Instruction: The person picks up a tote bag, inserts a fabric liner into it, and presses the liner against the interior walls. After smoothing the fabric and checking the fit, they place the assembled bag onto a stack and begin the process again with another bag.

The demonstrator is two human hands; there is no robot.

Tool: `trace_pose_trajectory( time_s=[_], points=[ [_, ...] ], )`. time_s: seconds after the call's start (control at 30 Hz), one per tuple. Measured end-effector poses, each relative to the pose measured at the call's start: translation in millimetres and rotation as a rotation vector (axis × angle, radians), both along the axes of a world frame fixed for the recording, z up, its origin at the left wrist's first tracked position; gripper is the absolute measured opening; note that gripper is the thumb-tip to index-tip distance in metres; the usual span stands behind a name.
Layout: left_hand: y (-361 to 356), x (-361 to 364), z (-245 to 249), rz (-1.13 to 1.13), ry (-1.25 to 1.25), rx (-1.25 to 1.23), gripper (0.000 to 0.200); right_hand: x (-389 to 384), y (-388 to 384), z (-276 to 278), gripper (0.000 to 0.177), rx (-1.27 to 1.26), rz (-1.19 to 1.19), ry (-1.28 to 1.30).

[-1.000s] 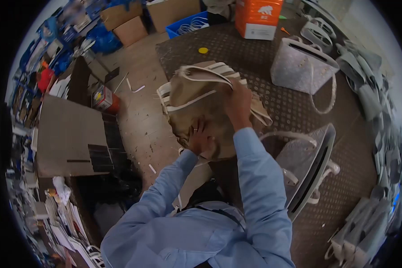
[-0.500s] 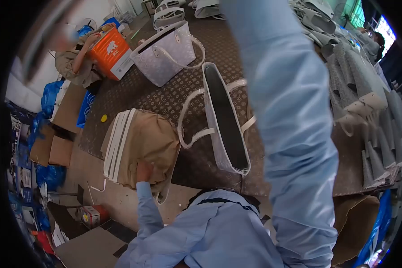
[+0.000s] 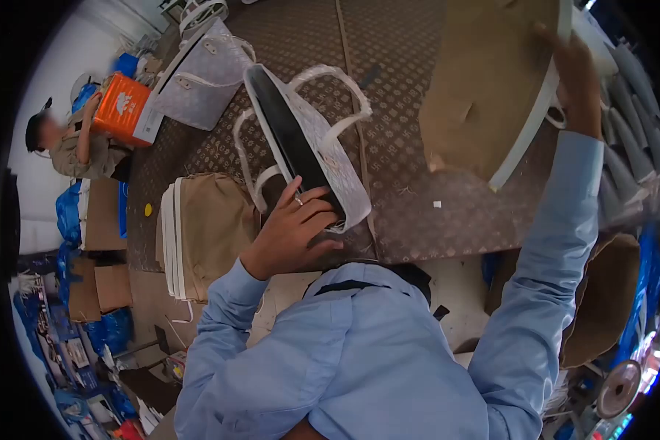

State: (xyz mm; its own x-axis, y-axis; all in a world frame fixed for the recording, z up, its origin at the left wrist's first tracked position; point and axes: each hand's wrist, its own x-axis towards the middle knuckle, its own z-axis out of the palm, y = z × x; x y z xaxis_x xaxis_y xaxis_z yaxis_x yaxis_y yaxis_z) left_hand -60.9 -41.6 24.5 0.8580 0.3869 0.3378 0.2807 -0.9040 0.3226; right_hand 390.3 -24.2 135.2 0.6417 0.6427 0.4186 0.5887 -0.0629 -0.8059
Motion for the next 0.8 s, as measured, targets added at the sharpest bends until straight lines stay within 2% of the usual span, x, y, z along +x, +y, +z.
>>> trace_pose_trajectory(
  time_s=[0.03,0.07,0.13,0.2,0.23,0.3,0.33,0.4,0.47,0.5,0.53,0.57,0.63,0.67,0.73,0.77,0.8],
  points=[
    [-3,5,-9,-0.018,0.047,0.074,0.014,-2,-17,-33,0.039,-0.044,0.055,0.115],
    [-3,8,-15,-0.007,-0.016,0.061,0.012,-3,-27,-67,0.043,-0.082,0.118,0.224],
    [-5,9,-12,0.01,0.004,0.02,0.012,18,-46,-143,0.048,-0.193,0.339,0.241],
    [-7,14,-10,0.059,-0.019,0.018,0.011,-1,-54,-206,0.051,-0.137,0.244,0.129],
    [-9,15,-11,0.061,-0.005,0.012,0.011,-14,-60,-222,0.051,-0.141,0.247,0.143],
    [-11,19,-14,0.082,-0.009,0.027,0.011,-41,-74,-242,0.053,-0.211,0.212,0.443],
    [-12,19,-15,0.08,0.003,0.024,0.011,-50,-82,-252,0.053,-0.213,0.211,0.456],
    [-15,18,-15,0.117,0.063,0.022,0.013,-68,-100,-273,0.058,-0.152,0.285,0.997],
    [-10,16,-5,0.056,0.15,-0.003,0.016,-90,-120,-307,0.057,-0.212,0.137,1.223],
    [-6,13,1,-0.001,0.235,-0.022,0.018,-103,-126,-320,0.054,-0.261,0.122,1.215],
    [2,10,5,0.047,0.218,0.008,0.018,-113,-127,-330,0.052,-0.308,0.124,1.197],
    [13,7,10,0.04,0.247,0.12,0.021,-110,-127,-340,0.05,-0.366,0.194,1.142],
    [37,-5,19,0.051,0.384,0.297,0.03,-96,-119,-331,0.049,-0.442,0.299,1.016],
    [54,-9,14,0.104,0.365,0.325,0.03,-88,-109,-312,0.049,-0.458,0.327,0.951],
    [83,-15,-1,0.004,0.38,0.248,0.027,-71,-94,-237,0.048,-0.448,0.461,0.803],
    [86,-8,2,-0.054,0.393,0.29,0.02,-70,-88,-200,0.046,-0.304,0.456,0.788],
    [86,3,-1,-0.083,0.29,0.252,0.017,-72,-82,-165,0.045,-0.157,0.446,0.772]
  ],
)
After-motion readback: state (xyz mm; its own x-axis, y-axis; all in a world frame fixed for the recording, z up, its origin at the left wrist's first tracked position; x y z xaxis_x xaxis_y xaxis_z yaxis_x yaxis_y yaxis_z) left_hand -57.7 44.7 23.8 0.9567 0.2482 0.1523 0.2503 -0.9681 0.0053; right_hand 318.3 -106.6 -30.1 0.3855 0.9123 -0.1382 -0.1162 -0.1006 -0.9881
